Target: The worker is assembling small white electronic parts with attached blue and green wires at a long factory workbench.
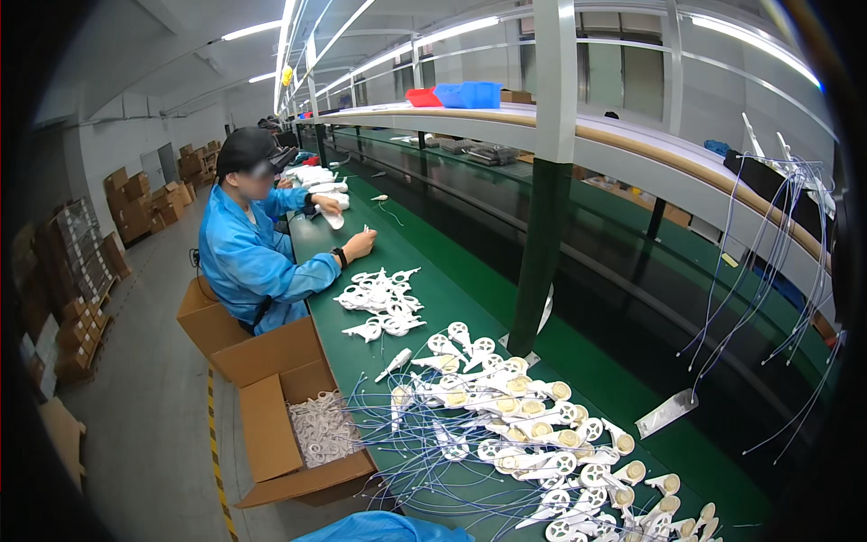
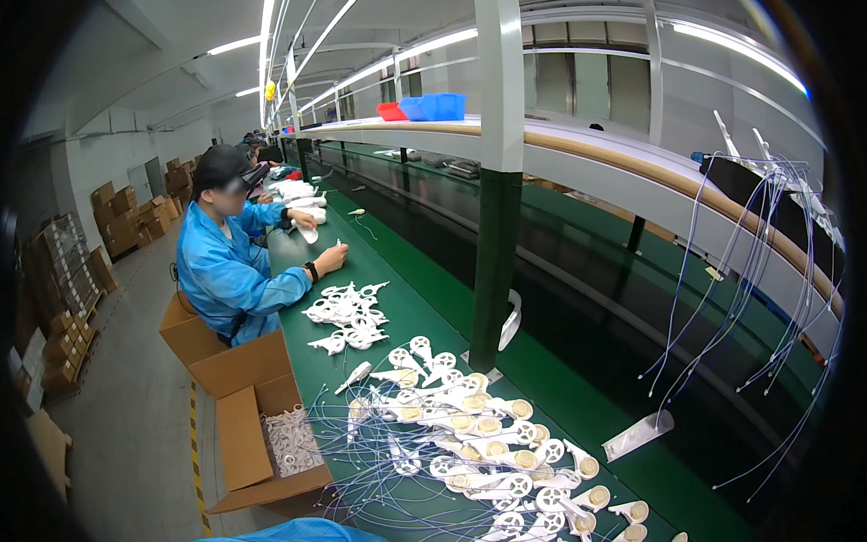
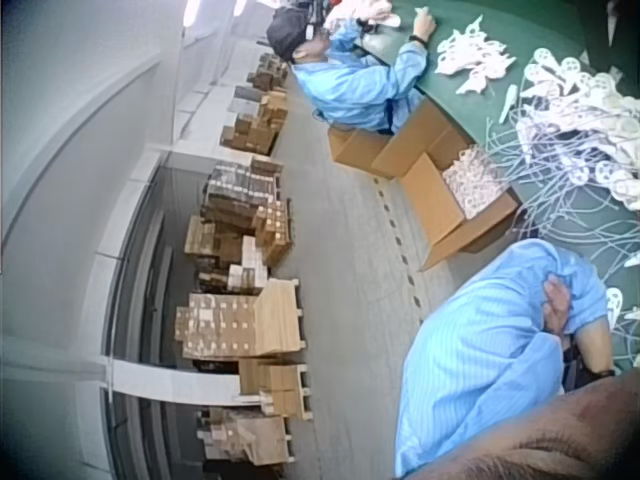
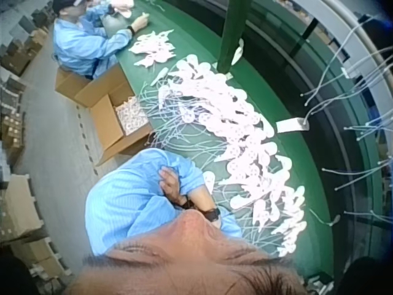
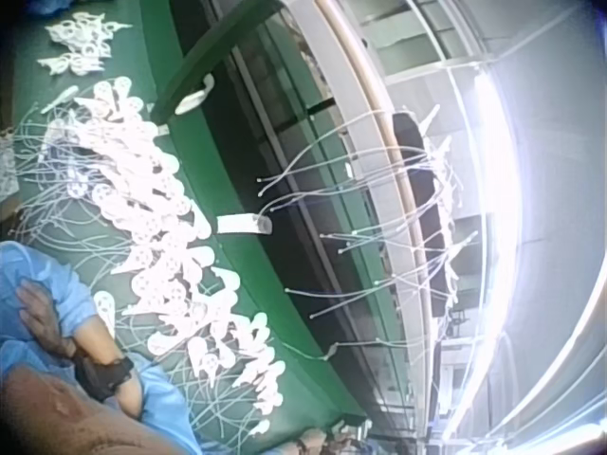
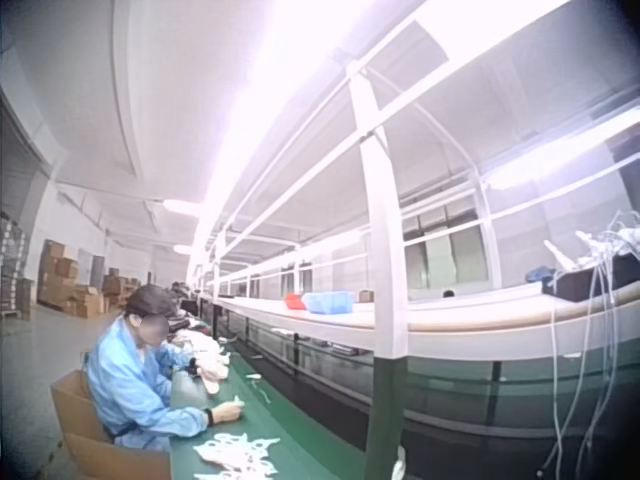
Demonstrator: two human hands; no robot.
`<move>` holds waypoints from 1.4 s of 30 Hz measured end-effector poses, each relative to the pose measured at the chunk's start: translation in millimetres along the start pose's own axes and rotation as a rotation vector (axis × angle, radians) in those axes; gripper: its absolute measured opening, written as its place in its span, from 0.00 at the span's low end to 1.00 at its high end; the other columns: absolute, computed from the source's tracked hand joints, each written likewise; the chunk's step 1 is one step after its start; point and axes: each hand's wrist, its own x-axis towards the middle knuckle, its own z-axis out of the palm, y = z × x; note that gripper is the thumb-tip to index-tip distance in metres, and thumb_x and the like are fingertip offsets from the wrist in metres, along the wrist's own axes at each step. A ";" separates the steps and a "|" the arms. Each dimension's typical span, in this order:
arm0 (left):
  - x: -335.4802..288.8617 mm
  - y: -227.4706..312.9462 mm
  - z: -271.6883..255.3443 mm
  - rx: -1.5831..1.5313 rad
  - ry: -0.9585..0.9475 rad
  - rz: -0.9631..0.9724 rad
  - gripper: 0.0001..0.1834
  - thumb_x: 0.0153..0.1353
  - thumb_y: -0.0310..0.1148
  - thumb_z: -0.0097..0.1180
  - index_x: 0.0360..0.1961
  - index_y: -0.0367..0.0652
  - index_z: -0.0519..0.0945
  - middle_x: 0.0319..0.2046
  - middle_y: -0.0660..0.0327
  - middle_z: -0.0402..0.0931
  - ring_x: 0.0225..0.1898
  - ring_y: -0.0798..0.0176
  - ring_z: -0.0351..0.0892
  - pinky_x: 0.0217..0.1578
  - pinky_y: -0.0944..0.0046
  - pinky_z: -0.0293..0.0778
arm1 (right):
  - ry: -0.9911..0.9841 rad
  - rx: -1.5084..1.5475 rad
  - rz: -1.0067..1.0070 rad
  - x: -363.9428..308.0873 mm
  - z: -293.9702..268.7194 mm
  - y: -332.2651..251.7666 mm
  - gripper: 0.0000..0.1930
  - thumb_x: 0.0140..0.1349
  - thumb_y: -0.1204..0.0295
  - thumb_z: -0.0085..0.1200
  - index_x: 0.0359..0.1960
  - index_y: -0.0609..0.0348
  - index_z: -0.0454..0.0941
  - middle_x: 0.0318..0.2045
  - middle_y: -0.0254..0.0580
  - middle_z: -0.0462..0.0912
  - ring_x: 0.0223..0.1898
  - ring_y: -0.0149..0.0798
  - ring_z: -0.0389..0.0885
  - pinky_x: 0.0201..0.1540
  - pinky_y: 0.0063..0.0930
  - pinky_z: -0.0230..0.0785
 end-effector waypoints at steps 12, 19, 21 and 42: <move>-14.7 -6.9 0.6 0.137 -0.090 -0.266 0.09 0.62 0.26 0.44 0.40 0.45 0.75 0.41 0.60 0.74 0.44 0.62 0.74 0.45 0.57 0.72 | 0.097 -0.059 -0.111 10.6 8.0 -4.1 0.23 0.67 0.72 0.46 0.64 0.61 0.63 0.66 0.54 0.59 0.67 0.57 0.55 0.68 0.48 0.45; -22.5 -9.8 -1.3 0.220 -0.144 -0.426 0.08 0.62 0.26 0.44 0.39 0.45 0.76 0.39 0.59 0.74 0.43 0.62 0.75 0.43 0.57 0.73 | 0.141 -0.136 -0.085 7.9 9.8 -4.4 0.23 0.64 0.70 0.49 0.61 0.56 0.65 0.60 0.56 0.68 0.61 0.55 0.67 0.62 0.47 0.58; -24.0 -10.8 -0.8 0.244 -0.160 -0.471 0.08 0.62 0.26 0.44 0.39 0.45 0.76 0.39 0.59 0.74 0.42 0.62 0.76 0.43 0.57 0.73 | 0.141 -0.141 -0.126 10.9 8.0 -6.5 0.21 0.62 0.72 0.50 0.58 0.56 0.66 0.59 0.57 0.69 0.58 0.57 0.69 0.59 0.50 0.61; 40.8 -79.5 57.6 0.137 -0.408 -0.468 0.07 0.60 0.25 0.45 0.34 0.44 0.77 0.34 0.57 0.77 0.37 0.61 0.79 0.38 0.58 0.76 | 0.170 -0.099 -0.230 44.1 4.8 -24.7 0.20 0.62 0.75 0.52 0.57 0.57 0.68 0.59 0.56 0.68 0.60 0.58 0.68 0.59 0.56 0.60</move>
